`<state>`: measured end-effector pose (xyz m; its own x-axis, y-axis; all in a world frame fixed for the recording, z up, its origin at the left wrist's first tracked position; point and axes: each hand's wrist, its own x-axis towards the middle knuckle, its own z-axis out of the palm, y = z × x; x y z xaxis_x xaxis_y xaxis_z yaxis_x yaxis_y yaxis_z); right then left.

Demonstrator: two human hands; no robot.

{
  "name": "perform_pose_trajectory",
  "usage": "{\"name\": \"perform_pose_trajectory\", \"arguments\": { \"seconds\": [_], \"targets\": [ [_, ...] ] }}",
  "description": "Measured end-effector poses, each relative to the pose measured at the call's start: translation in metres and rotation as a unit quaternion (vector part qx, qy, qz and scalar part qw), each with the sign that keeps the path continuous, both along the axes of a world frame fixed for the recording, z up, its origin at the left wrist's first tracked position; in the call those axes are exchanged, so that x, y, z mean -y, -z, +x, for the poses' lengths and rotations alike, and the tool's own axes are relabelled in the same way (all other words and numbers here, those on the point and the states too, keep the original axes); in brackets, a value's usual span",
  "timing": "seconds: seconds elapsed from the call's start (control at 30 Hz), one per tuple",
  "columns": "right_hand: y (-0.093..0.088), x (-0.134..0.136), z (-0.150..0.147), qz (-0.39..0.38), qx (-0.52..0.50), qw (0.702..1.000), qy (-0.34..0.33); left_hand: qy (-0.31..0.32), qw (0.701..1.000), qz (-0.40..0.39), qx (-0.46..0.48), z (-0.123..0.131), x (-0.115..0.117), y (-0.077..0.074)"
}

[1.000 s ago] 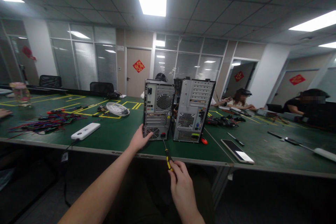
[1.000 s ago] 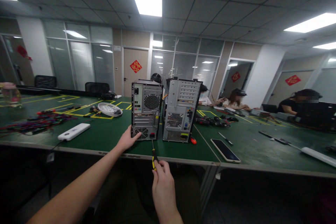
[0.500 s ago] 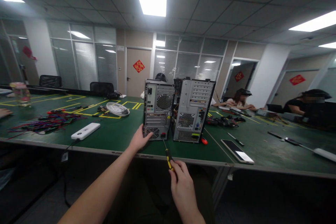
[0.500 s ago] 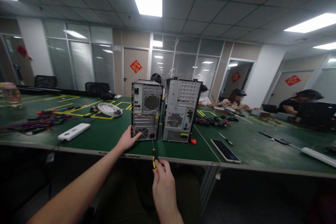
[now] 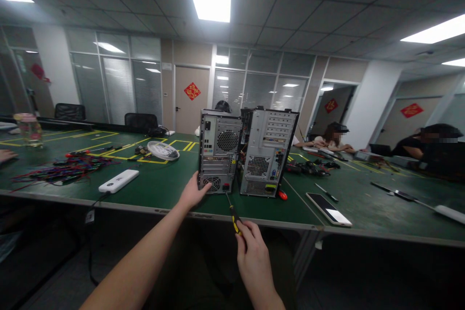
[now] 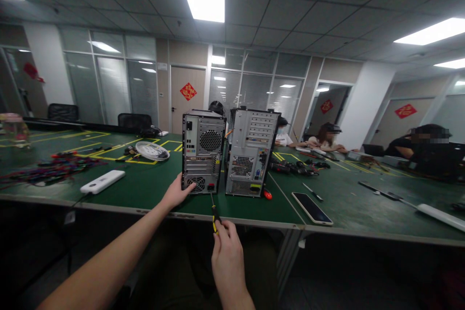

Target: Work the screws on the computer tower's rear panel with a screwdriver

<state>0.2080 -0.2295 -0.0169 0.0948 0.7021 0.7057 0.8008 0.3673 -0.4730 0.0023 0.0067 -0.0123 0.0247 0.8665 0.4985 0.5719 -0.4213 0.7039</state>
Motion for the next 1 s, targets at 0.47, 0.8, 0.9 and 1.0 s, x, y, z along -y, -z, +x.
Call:
{"name": "perform_pose_trajectory", "arguments": {
  "seconds": [0.47,0.8,0.9,1.0],
  "targets": [
    [-0.0003,0.0007,-0.0009,0.000,0.004,1.000,0.008,0.006,1.000,-0.002,0.006,-0.0002,0.0032,-0.0030],
    [-0.0004,0.0003,-0.0016,0.002,-0.004,1.000,-0.001,0.009,1.000,0.002,0.008,-0.0005,0.0013,-0.0015],
    [0.0005,-0.0001,-0.0015,-0.003,-0.004,1.000,0.002,0.008,1.000,0.001,0.007,-0.0005,0.0021,-0.0019],
    [0.0007,-0.0003,-0.0014,-0.003,-0.001,1.000,0.003,0.007,1.000,0.001,0.005,-0.0001,0.0027,-0.0022]
  ]
}}
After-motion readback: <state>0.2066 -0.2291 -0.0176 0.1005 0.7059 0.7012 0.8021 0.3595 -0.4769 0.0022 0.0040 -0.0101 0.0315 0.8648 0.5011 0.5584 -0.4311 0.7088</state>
